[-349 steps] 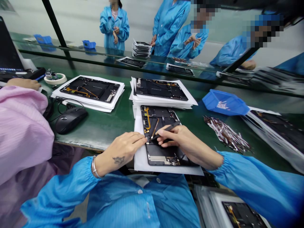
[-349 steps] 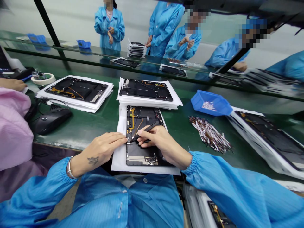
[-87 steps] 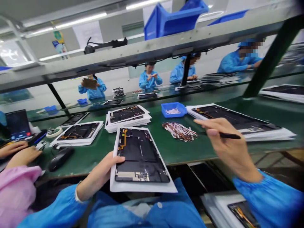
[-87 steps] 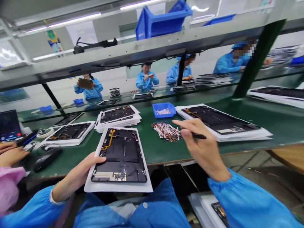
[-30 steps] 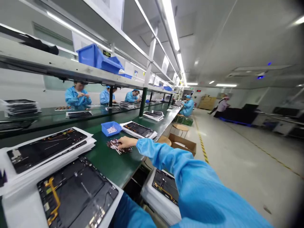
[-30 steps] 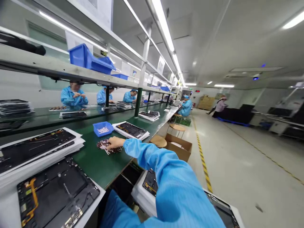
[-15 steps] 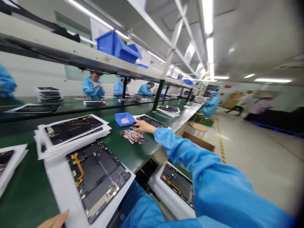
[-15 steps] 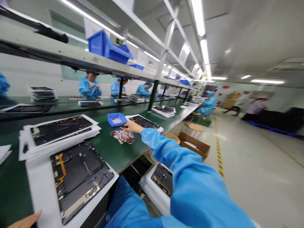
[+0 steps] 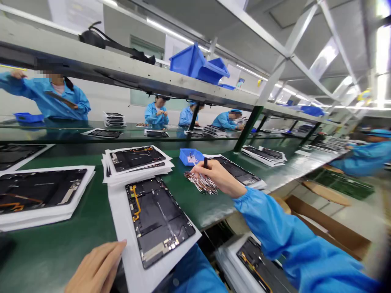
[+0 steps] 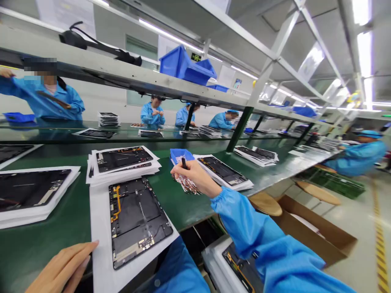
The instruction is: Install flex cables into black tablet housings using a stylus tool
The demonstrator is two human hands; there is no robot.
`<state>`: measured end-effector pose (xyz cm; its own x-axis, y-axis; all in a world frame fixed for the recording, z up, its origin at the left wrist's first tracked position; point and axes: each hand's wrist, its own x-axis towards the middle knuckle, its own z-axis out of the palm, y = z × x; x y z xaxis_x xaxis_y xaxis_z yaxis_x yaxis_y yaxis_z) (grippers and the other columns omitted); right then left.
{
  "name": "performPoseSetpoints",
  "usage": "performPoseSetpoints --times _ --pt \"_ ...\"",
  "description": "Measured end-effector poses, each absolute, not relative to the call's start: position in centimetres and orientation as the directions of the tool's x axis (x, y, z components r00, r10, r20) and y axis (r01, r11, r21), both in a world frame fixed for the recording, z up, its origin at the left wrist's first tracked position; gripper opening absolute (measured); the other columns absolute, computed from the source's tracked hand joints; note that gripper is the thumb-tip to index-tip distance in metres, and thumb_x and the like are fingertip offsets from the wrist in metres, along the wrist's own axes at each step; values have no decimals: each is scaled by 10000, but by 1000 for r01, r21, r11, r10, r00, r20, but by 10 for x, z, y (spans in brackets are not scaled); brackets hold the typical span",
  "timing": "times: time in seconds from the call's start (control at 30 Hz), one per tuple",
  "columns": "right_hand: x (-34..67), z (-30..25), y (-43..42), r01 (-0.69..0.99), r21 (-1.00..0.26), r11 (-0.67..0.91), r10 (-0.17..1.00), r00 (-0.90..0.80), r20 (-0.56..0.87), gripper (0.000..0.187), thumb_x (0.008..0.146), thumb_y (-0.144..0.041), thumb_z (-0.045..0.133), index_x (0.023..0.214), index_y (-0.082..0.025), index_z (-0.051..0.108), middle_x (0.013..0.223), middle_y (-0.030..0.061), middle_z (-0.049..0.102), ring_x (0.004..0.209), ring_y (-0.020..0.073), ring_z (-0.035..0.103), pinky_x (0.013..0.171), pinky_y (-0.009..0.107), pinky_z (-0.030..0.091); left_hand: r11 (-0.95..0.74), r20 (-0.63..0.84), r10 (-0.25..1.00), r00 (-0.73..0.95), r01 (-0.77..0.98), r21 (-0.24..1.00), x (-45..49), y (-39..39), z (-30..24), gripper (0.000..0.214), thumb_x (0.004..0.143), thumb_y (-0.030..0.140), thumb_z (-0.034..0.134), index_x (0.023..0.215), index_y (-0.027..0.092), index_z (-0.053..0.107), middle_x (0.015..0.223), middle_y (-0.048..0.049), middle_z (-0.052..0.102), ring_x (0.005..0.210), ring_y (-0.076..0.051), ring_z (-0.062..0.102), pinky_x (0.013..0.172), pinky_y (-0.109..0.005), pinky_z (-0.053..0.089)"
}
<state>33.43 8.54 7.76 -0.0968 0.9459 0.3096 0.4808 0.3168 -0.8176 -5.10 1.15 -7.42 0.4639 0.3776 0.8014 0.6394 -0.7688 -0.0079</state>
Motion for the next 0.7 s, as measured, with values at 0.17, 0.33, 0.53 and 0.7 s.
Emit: performPoseSetpoints --times 0.17,0.33,0.53,0.7 --pt "289 80 68 470 -758 452 892 -267 366 303 915 -397 616 748 -158 698 673 34 661 566 128 520 508 256 385 -748 791 466 397 654 113 -43 -1 -60 271 1032 248 421 1157 184 653 1042 -49 710 916 -127 679 822 -177 527" --pt "259 76 62 448 265 854 172 -723 669 245 983 -95 455 1015 -134 694 846 88 734 729 180 589 619 315 460 -629 619 766 174 399 667 -27 -11 -32 248 1010 312 480 1066 205 696 899 -25 730 783 -118 695 711 -172 553" --pt "231 74 64 43 704 709 -258 -913 315 298 991 -70 404 1108 -132 672 946 95 746 784 165 629 628 300 497 -182 171 908 383 -7 983 2 7 -10 569 920 639 484 916 108 690 742 -59 674 547 -97 576 522 -200 480" --pt "226 70 67 6 671 741 -244 -929 278 316 1021 -116 370 1160 -152 652 987 91 750 820 165 655 650 303 513 -47 86 852 517 -88 995 18 12 -9 426 870 545 591 784 129 612 675 -13 609 517 -76 514 482 -184 401"
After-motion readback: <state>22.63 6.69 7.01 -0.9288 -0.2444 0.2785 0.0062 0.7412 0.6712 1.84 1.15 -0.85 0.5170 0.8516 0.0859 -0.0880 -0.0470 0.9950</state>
